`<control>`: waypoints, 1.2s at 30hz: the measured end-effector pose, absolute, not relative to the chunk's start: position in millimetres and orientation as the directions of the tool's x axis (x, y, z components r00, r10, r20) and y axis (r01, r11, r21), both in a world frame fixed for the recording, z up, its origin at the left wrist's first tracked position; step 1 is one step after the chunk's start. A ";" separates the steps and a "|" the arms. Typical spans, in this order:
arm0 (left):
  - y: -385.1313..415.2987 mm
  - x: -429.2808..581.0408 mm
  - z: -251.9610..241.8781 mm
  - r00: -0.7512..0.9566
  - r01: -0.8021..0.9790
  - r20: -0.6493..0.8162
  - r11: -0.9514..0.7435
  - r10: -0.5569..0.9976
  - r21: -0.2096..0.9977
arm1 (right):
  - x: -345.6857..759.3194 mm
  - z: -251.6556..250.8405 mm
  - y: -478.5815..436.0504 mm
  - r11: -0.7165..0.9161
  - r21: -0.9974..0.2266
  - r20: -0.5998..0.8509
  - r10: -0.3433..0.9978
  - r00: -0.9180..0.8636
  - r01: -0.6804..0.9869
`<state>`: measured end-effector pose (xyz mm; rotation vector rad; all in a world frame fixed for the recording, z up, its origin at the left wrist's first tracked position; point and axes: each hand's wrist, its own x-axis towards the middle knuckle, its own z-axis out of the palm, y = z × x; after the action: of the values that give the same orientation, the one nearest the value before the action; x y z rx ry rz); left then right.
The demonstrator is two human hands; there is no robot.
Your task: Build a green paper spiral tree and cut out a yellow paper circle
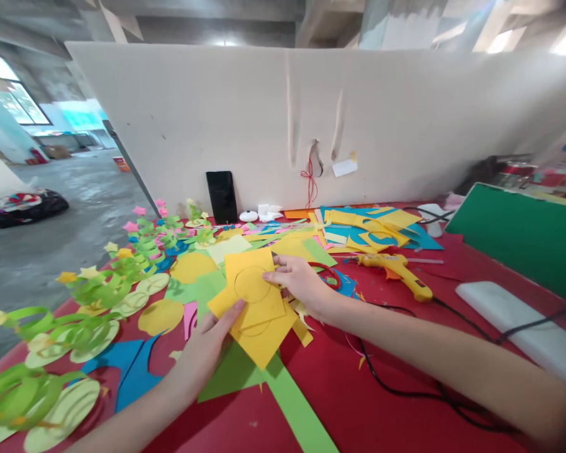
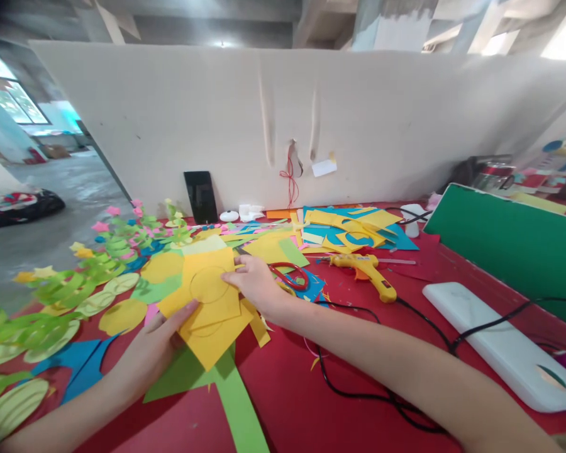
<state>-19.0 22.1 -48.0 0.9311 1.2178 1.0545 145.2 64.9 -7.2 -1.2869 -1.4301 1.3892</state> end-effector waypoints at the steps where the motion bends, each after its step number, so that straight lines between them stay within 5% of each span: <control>1: 19.2 -20.4 -48.0 0.022 -0.151 -0.281 0.281 0.959 0.948 | 143.5 -5.5 69.3 -0.081 -0.983 -0.114 0.973 -0.201 0.164; 11: 0.0 -22.1 -41.3 0.019 -0.236 -0.378 0.371 0.926 0.898 | 125.5 9.9 132.0 0.162 -0.869 0.102 0.983 -0.151 0.467; 18: -3.4 -26.2 -39.4 -0.012 -0.148 -0.383 0.377 0.924 0.914 | 158.5 3.7 110.4 0.278 -0.444 0.055 0.957 -0.283 0.852; 25: -0.5 -24.9 -42.7 0.238 -0.102 -0.247 0.277 0.940 0.956 | 180.5 -10.4 58.9 0.218 -0.080 -0.061 0.973 -0.223 0.973; 31: -0.2 -26.4 -39.4 0.354 -0.113 -0.176 0.229 0.919 0.967 | 176.2 -14.6 63.4 0.232 -0.090 -0.014 0.972 -0.234 0.969; 36: 0.7 -25.5 -40.3 0.322 -0.171 -0.155 0.219 0.934 0.961 | 189.0 -12.0 69.9 0.229 -0.281 0.078 0.973 -0.215 0.932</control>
<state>-25.5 0.7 -40.3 1.0551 0.9216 0.9370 189.0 69.9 -12.0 -1.7973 -2.2644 0.2538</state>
